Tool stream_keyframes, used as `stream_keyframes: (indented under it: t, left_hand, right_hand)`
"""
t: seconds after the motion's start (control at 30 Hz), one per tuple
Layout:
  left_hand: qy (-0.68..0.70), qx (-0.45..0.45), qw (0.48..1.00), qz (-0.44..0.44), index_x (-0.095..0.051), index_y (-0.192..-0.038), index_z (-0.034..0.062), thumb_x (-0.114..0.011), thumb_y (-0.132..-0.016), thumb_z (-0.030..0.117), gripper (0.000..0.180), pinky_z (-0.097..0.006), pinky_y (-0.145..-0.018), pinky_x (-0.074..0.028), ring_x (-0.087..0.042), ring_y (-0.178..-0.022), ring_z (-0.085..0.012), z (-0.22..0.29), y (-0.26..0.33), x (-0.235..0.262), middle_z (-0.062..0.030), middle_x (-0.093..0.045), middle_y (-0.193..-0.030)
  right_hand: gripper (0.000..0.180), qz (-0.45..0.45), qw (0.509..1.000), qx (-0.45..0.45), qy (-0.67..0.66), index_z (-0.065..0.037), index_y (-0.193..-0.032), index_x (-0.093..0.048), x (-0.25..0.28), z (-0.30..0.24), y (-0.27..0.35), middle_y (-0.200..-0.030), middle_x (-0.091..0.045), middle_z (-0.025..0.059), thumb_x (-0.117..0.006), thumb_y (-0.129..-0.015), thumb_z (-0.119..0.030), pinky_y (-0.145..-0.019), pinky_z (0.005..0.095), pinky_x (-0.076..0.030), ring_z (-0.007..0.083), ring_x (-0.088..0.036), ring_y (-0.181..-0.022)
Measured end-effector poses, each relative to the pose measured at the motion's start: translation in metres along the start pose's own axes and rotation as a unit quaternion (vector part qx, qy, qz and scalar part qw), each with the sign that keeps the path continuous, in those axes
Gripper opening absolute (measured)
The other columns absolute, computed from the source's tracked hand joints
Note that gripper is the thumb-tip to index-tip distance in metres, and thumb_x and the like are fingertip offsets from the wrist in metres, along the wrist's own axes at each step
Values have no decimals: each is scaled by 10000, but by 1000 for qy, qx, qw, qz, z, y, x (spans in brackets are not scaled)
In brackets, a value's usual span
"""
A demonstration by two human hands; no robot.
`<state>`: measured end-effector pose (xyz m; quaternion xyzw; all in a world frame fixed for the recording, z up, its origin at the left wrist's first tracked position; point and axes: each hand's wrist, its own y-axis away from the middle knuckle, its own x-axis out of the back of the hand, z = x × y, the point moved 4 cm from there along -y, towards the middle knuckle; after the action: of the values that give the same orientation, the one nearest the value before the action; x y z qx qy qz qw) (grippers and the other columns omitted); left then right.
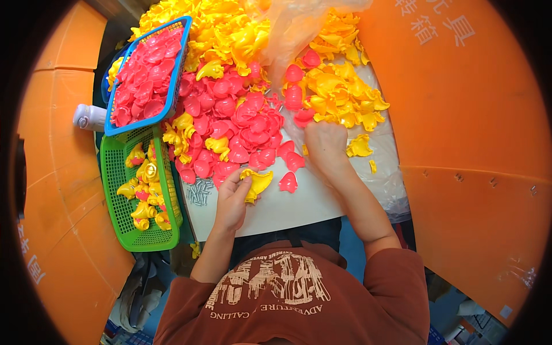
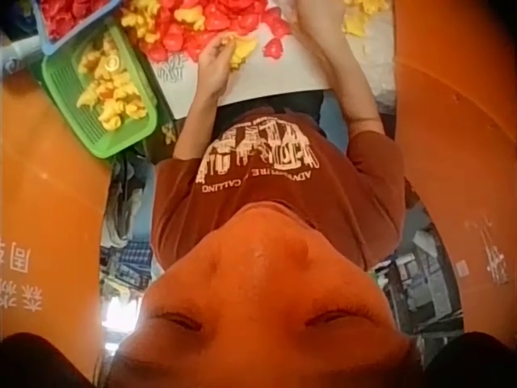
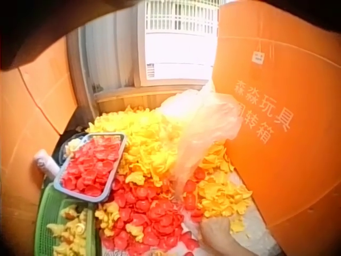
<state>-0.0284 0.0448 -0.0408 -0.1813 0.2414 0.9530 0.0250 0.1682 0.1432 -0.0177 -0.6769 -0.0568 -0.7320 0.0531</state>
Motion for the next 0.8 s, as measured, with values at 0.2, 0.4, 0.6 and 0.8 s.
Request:
stream_keyframes:
  t: [0.2,0.4,0.6,0.8]
  left_hand:
    - [-3,-52,998,18,-545,-1107,-21,-497,-924,123,238,-190,-499,-441,-595,-616,-100,13,-11,-4,-73,-637,-845]
    - [-62,-137,988,20,-551,-1074,-67,-504,-912,77,221,-213,-559,-487,-605,-686,-92,38,-14,-25,-79,-622,-863]
    - [-100,-167,980,48,-573,-1042,-70,-501,-909,63,201,-207,-541,-476,-591,-678,-74,46,-9,-28,-71,-620,-829]
    - [-141,-151,977,51,-575,-1022,-75,-505,-908,74,201,-214,-515,-475,-581,-631,-67,52,-9,-27,-61,-620,-773]
  right_hand:
    - [83,107,971,39,-212,0,-774,-637,28,2,3,-721,-634,104,-618,-729,-67,-589,307,-489,188,-635,-688]
    - [130,-66,616,27,-784,17,-920,-637,50,-41,19,-861,-602,14,-620,-791,16,-666,180,-454,46,-553,-803]
    - [178,-43,659,73,-748,45,-977,-618,49,-49,21,-911,-603,48,-599,-800,47,-672,186,-460,67,-558,-787]
    - [144,-87,578,79,-808,47,-947,-623,46,-46,17,-930,-601,54,-606,-805,38,-663,191,-473,77,-576,-770]
